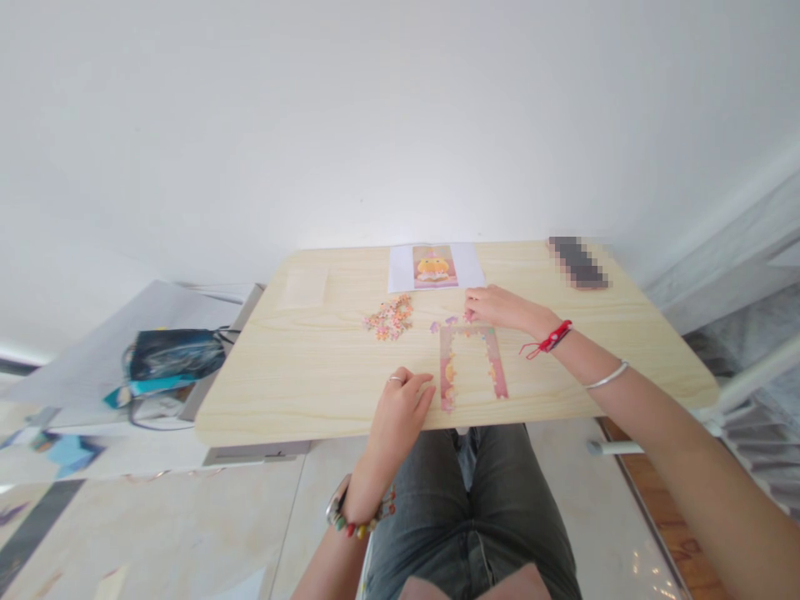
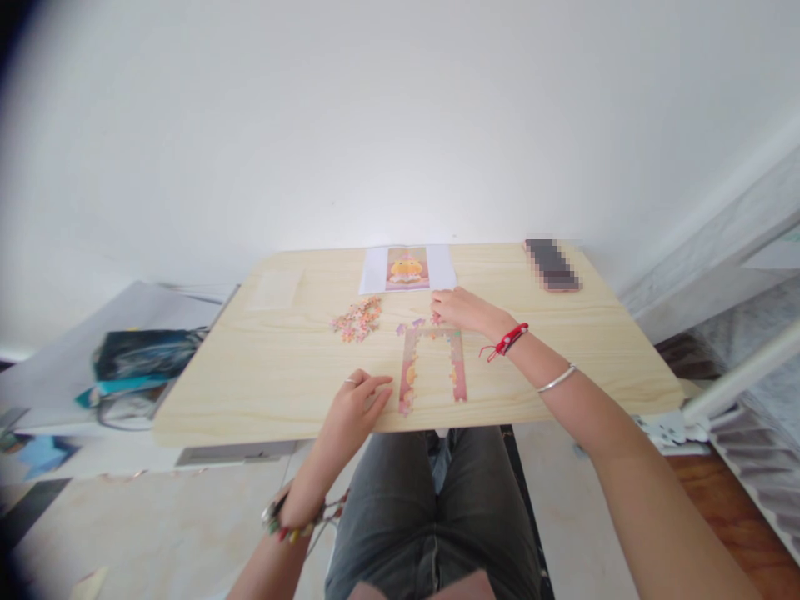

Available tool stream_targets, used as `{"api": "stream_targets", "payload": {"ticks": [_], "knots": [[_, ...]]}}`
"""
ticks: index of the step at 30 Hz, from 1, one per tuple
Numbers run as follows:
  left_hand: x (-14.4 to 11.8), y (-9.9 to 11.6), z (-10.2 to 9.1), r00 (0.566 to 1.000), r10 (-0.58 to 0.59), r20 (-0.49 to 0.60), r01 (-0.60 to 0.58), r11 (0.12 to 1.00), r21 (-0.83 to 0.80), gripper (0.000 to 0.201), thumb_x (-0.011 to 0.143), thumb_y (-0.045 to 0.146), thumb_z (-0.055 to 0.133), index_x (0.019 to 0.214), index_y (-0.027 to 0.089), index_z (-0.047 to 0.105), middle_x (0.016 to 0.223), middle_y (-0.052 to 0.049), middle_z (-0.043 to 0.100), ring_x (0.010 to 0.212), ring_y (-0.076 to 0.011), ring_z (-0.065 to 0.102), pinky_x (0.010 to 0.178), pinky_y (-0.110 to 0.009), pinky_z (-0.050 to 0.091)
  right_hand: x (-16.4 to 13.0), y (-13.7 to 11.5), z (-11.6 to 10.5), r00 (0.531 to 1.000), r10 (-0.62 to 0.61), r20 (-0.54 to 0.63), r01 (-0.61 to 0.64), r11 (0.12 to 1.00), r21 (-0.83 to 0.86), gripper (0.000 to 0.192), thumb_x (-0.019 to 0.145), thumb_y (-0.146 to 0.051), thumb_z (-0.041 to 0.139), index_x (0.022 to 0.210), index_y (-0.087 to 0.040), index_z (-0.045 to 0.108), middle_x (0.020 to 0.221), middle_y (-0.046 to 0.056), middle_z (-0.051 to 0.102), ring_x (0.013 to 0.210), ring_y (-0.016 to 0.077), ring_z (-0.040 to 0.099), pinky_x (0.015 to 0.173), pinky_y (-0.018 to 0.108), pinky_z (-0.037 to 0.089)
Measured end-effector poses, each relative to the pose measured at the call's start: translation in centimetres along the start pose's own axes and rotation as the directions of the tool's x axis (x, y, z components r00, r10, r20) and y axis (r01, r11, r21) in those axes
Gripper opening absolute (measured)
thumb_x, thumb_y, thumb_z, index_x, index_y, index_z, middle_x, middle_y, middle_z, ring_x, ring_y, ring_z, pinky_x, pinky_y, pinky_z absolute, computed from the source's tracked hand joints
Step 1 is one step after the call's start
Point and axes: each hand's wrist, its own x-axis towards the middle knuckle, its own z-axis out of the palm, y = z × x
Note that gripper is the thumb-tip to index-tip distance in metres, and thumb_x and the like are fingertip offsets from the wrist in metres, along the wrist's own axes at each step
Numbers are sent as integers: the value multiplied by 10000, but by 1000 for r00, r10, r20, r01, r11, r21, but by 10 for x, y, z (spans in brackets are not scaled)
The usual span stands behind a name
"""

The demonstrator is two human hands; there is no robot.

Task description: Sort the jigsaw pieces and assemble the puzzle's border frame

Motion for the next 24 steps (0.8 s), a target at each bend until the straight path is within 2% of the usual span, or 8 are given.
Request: {"api": "stream_targets", "payload": {"ticks": [4, 7, 11, 15, 19, 24], "knots": [[0, -1, 1, 1000, 6, -12, -6, 1000, 5, 233, 838, 226, 475, 969, 151, 652, 795, -55, 521, 735, -177, 552, 734, -329, 467, -11, -4, -6, 998, 48, -36, -51, 993, -105, 188, 889, -190, 463, 903, -95, 624, 911, 108, 579, 753, 171, 534, 661, 290, 347], [-1, 0, 1, 1000, 10, -12, -10, 1000, 9, 231, 838, 229, 476, 964, 155, 655, 788, -51, 520, 731, -174, 551, 724, -322, 470, -33, -16, -13, 988, 80, -130, -91, 993, -75, 196, 896, -222, 457, 941, -106, 608, 938, 107, 569, 786, 181, 531, 676, 298, 355], [0, 1, -1, 1000, -8, 8, 8, 1000, 11, 250, 842, 229, 465, 979, 138, 654, 800, -60, 517, 721, -174, 549, 724, -329, 474, -76, -51, -13, 980, 32, -197, -34, 999, -5, 204, 910, -234, 427, 908, -136, 605, 890, 87, 576, 832, 187, 522, 704, 307, 365], [3, 2, 0, 1000, 14, -3, -14, 1000, 11, 255, 841, 232, 464, 980, 136, 655, 797, -60, 514, 731, -179, 552, 734, -336, 475, -109, -93, -3, 984, 46, -169, -52, 998, -34, 186, 911, -225, 436, 850, -156, 598, 865, 70, 592, 810, 174, 512, 692, 309, 358], [4, 2, 2, 999, 45, -10, -45, 999, 9, 244, 841, 244, 471, 967, 150, 657, 793, -55, 517, 744, -180, 555, 734, -333, 476, -122, -116, 6, 984, 99, -148, -112, 990, -85, 177, 912, -215, 439, 837, -157, 588, 823, 57, 589, 797, 174, 500, 672, 315, 339], [3, 1, 2, 999, 41, 1, -41, 999, 21, 254, 844, 255, 471, 974, 139, 656, 799, -63, 523, 760, -189, 557, 738, -344, 478, -124, -121, 13, 983, 96, -157, -113, 988, -101, 175, 915, -209, 431, 833, -163, 579, 801, 50, 582, 799, 175, 494, 653, 311, 313]]}}
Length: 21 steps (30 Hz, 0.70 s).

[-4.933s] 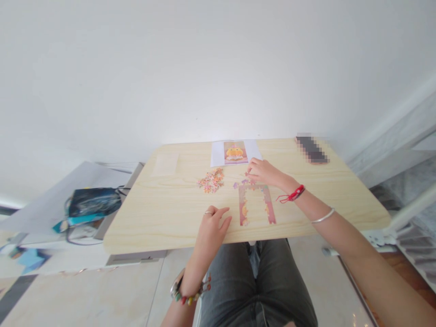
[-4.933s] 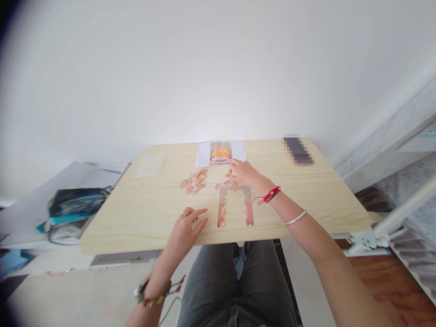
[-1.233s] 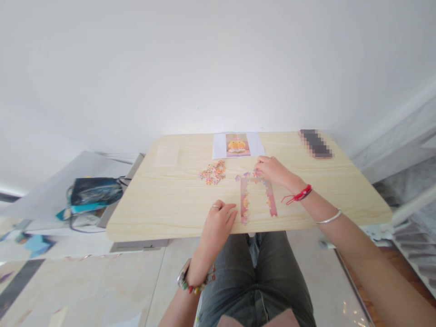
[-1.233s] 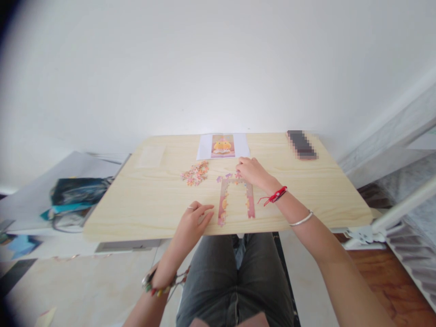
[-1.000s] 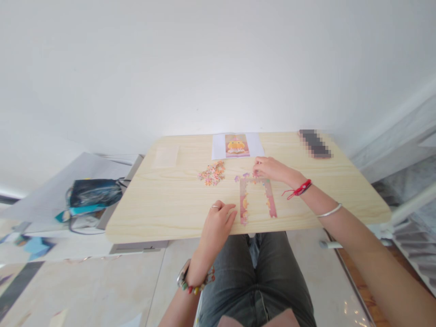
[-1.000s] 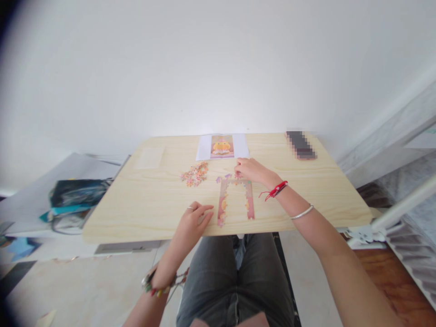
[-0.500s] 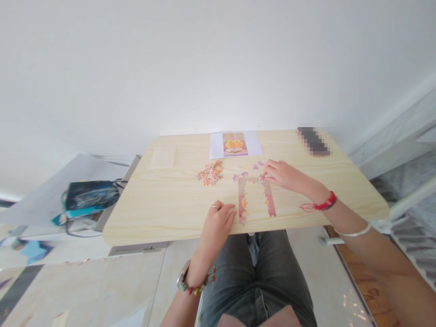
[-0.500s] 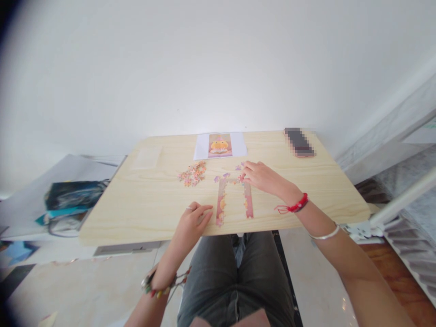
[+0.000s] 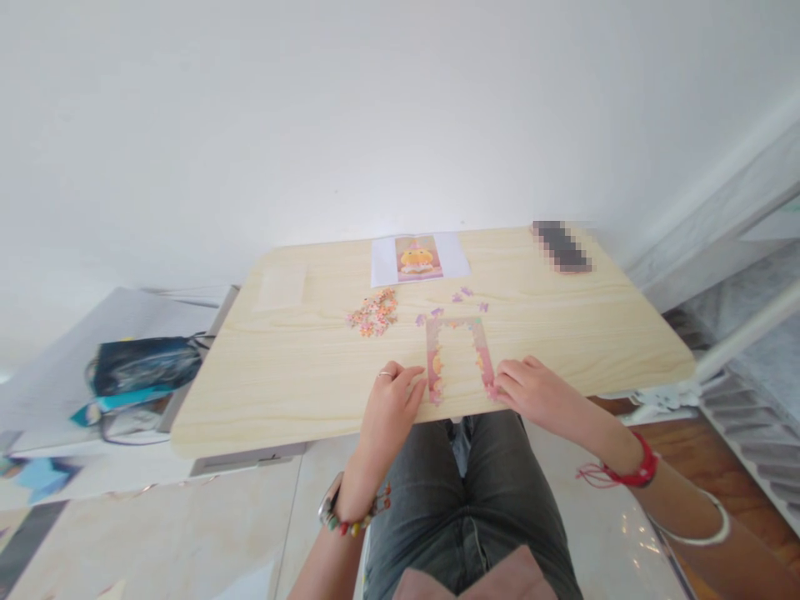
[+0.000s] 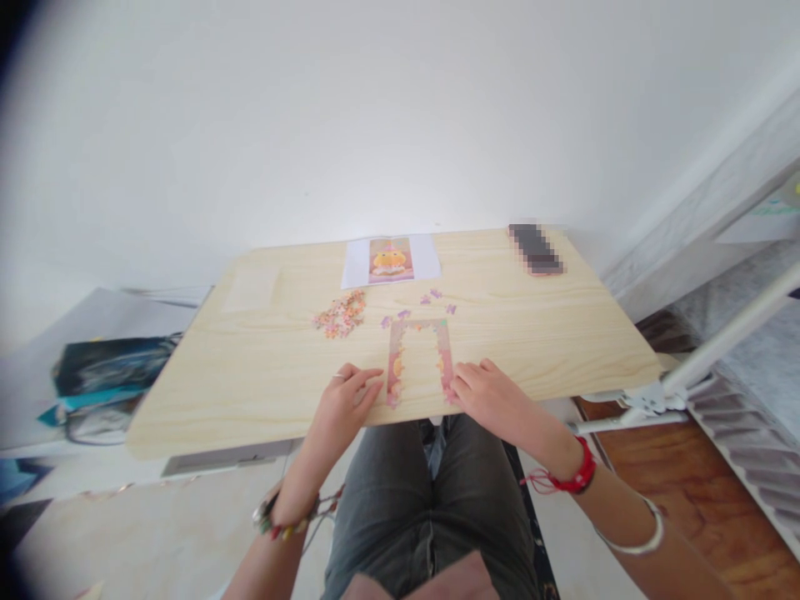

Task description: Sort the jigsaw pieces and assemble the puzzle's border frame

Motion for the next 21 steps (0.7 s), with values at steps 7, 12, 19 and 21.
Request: {"api": "stream_targets", "payload": {"ticks": [7, 12, 19, 21], "knots": [[-1, -1, 0, 1000, 4, -14, -3, 1000, 7, 245, 840, 253, 475, 962, 150, 661, 791, -57, 525, 752, -183, 559, 737, -337, 482, 2, -1, -3, 999, 32, -11, -32, 999, 24, 167, 912, -198, 432, 839, -155, 576, 821, 53, 586, 788, 171, 508, 659, 317, 307], [-1, 0, 1, 1000, -10, 3, 10, 1000, 9, 240, 836, 247, 485, 961, 141, 660, 798, -63, 530, 766, -192, 565, 745, -344, 482, 1, -2, -5, 998, 44, -41, -40, 996, 74, 153, 904, -177, 443, 853, -159, 586, 849, 52, 592, 803, 165, 518, 688, 312, 317], [0, 0, 2, 1000, 0, 7, 0, 1000, 8, 230, 835, 238, 480, 944, 148, 661, 800, -63, 537, 760, -188, 567, 739, -341, 485, -2, -6, 2, 995, 43, -89, -34, 995, 97, 172, 895, -152, 442, 849, -165, 608, 829, 52, 598, 779, 159, 519, 700, 307, 324], [0, 0, 2, 1000, 2, 11, -2, 1000, 12, 233, 838, 239, 476, 947, 147, 661, 803, -65, 537, 760, -189, 567, 740, -342, 484, -3, -7, 2, 996, 41, -83, -33, 995, 92, 177, 896, -150, 437, 864, -162, 611, 812, 54, 598, 773, 162, 517, 705, 311, 328]]}}
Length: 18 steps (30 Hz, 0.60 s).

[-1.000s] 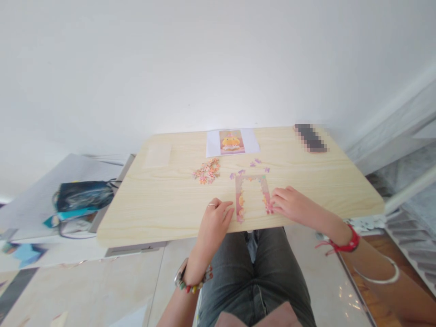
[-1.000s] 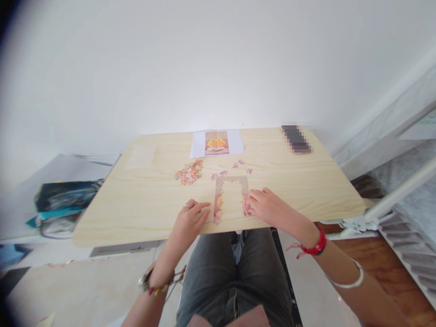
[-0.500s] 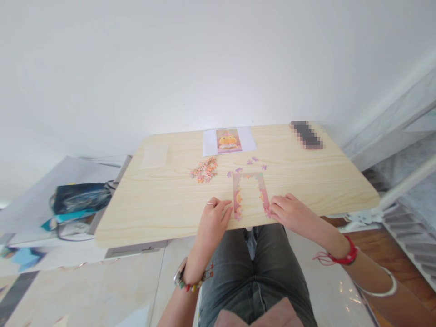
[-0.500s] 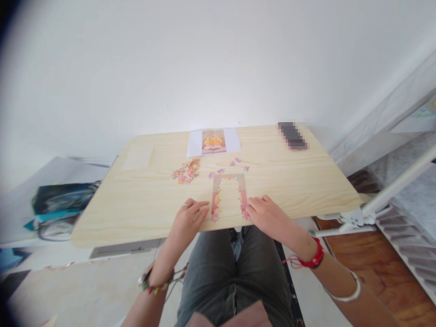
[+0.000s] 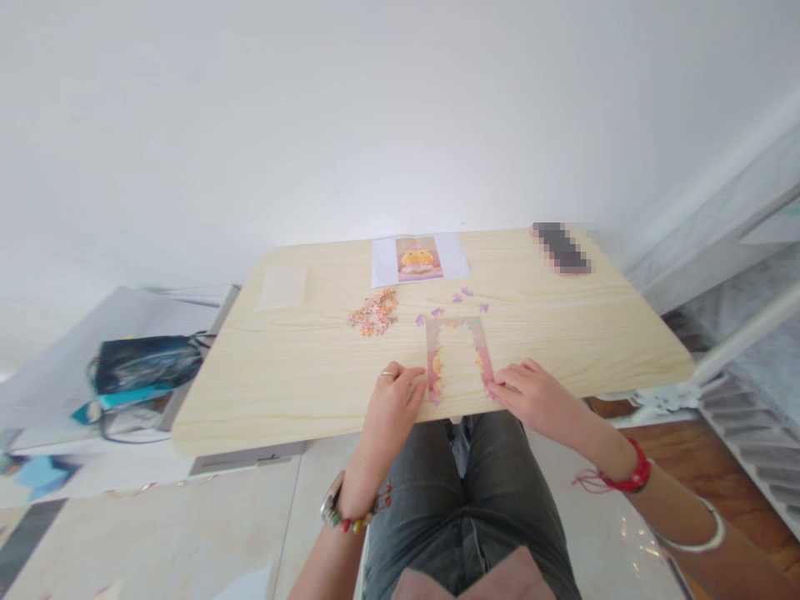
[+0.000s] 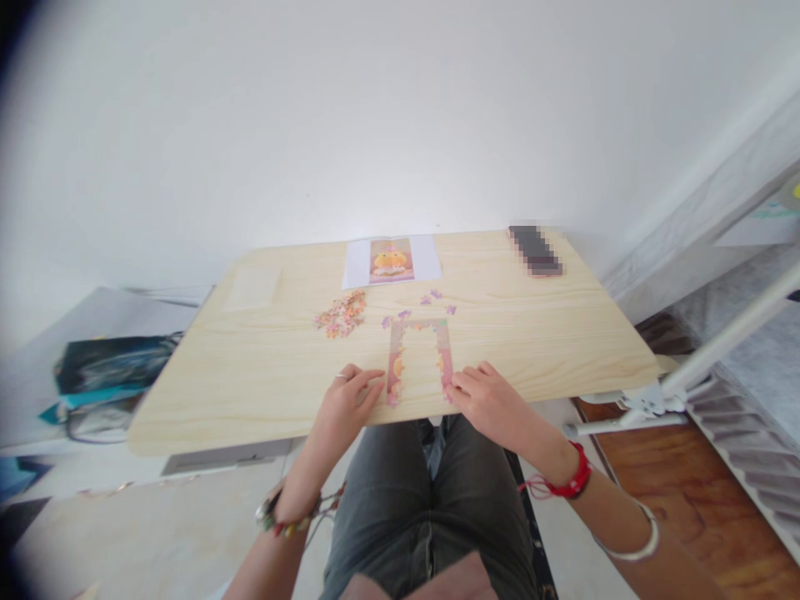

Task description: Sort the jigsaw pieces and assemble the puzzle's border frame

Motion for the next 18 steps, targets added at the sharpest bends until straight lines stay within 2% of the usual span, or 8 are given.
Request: {"api": "stream_targets", "payload": {"ticks": [4, 8, 11, 14, 18], "knots": [[0, -2, 1, 1000, -2, -3, 2, 1000, 15, 246, 846, 246, 471, 976, 146, 653, 815, -65, 526, 766, -188, 559, 750, -341, 478, -3, 3, -4, 999, 35, -21, -34, 998, 47, 210, 910, -170, 408, 950, -159, 613, 848, 68, 599, 793, 166, 525, 724, 320, 349], [9, -8, 1, 999, 33, -35, -30, 996, 79, 287, 841, 245, 487, 1082, 160, 616, 815, -53, 497, 760, -182, 530, 756, -339, 469, -1, 18, -6, 987, 157, -38, -151, 980, 126, 216, 892, -231, 443, 1034, -168, 594, 967, 92, 583, 874, 196, 539, 771, 343, 391], [22, -11, 2, 996, 78, -53, -68, 983, 173, 351, 821, 265, 532, 1163, 201, 573, 824, -43, 465, 782, -186, 497, 789, -355, 453, 7, 33, -2, 971, 240, 10, -238, 956, 172, 354, 861, -312, 494, 1177, -151, 518, 1060, 121, 549, 949, 235, 533, 800, 370, 422], [34, -10, 3, 993, 117, -13, -110, 959, 260, 367, 817, 283, 547, 1181, 234, 564, 835, -44, 438, 810, -194, 468, 831, -377, 425, 19, 44, 6, 959, 271, 79, -282, 935, 215, 475, 848, -378, 504, 1261, -148, 445, 1095, 125, 526, 974, 247, 531, 829, 389, 434], [41, -5, 5, 993, 117, 19, -118, 949, 292, 339, 833, 296, 525, 1164, 240, 572, 836, -50, 427, 816, -201, 444, 822, -385, 412, 32, 52, 15, 958, 268, 104, -286, 929, 234, 494, 839, -397, 509, 1273, -170, 436, 1098, 119, 521, 972, 247, 535, 835, 402, 441]]}}
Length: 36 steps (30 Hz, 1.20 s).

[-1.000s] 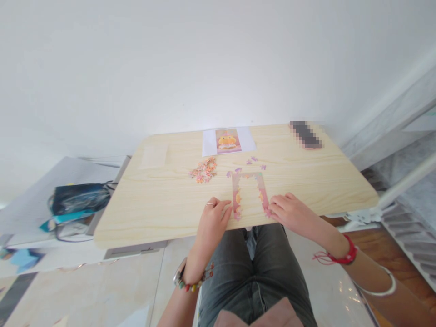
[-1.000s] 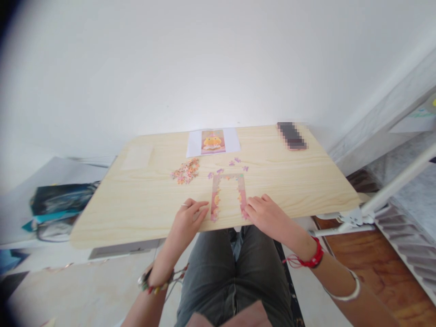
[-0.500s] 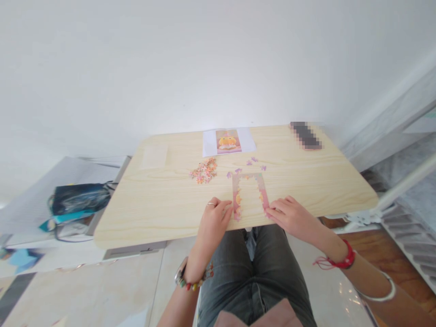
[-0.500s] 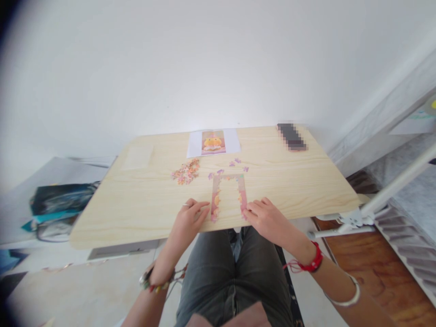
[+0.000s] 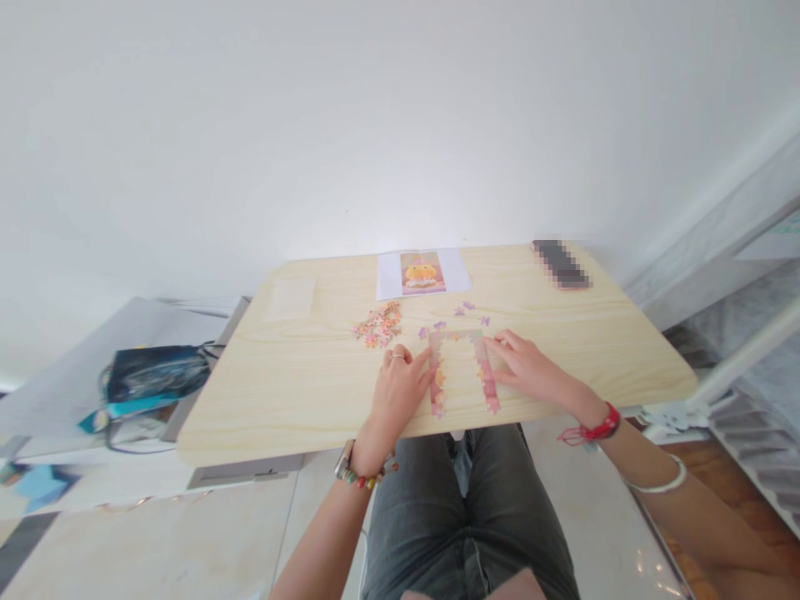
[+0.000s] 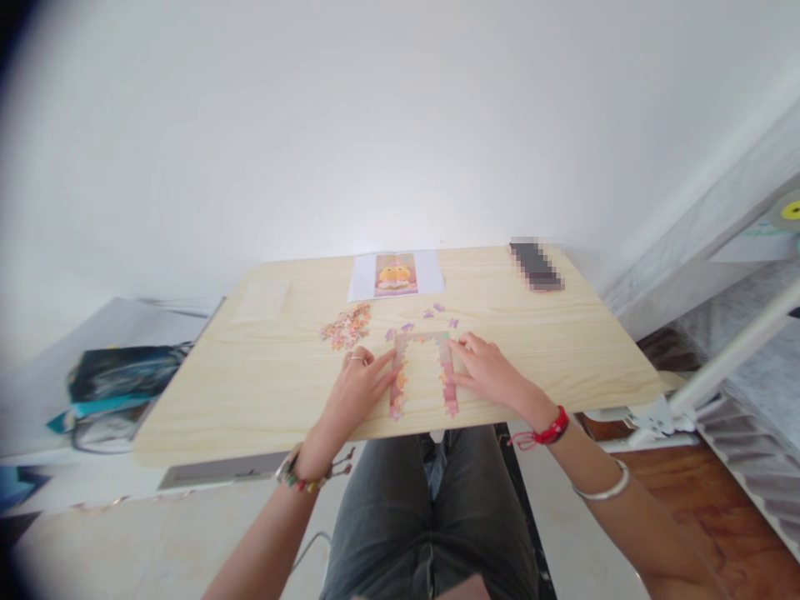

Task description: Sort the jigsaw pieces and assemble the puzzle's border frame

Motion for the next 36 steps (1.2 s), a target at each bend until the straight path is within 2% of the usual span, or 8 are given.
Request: {"api": "stream_targets", "payload": {"ticks": [12, 22, 27, 31, 36], "knots": [[9, 2, 3, 998, -51, 30, 49, 998, 50, 336, 879, 326, 448, 1171, 209, 566, 865, -75, 444, 834, -206, 451, 821, -380, 409, 24, 14, -2, 997, -72, 28, 73, 997, -7, 436, 845, -392, 499, 1206, -146, 492, 1088, 127, 511, 1002, 241, 511, 845, 385, 432], [15, 1, 4, 998, -60, 8, 59, 997, 45, 327, 829, 290, 540, 1142, 203, 577, 850, -67, 464, 849, -213, 474, 836, -387, 411, 33, 20, 1, 996, -89, 3, 89, 996, 22, 385, 842, -376, 512, 1170, -175, 516, 1080, 114, 519, 970, 228, 526, 835, 382, 442], [14, -6, 5, 997, -69, -43, 69, 998, 14, 366, 839, 297, 519, 1191, 200, 542, 831, -43, 452, 819, -191, 488, 822, -373, 428, 33, 29, -1, 995, 2, -100, 3, 999, 49, 324, 844, -272, 494, 1150, -177, 540, 1057, 100, 524, 937, 209, 538, 813, 357, 454], [10, -11, 1, 989, -78, -122, 77, 997, -13, 358, 827, 280, 533, 1173, 193, 553, 841, -55, 470, 817, -201, 500, 811, -386, 441, 39, 34, -1, 984, 97, -146, -90, 994, 56, 213, 844, -232, 485, 1003, -149, 601, 956, 83, 533, 884, 184, 541, 810, 323, 442], [-2, -9, -4, 987, -63, -151, 56, 997, -52, 335, 826, 276, 532, 1138, 163, 579, 839, -71, 483, 817, -216, 499, 818, -408, 443, 53, 36, 4, 978, 131, -161, -123, 991, 59, 133, 845, -234, 492, 851, -143, 589, 892, 72, 535, 854, 179, 536, 777, 303, 436]]}}
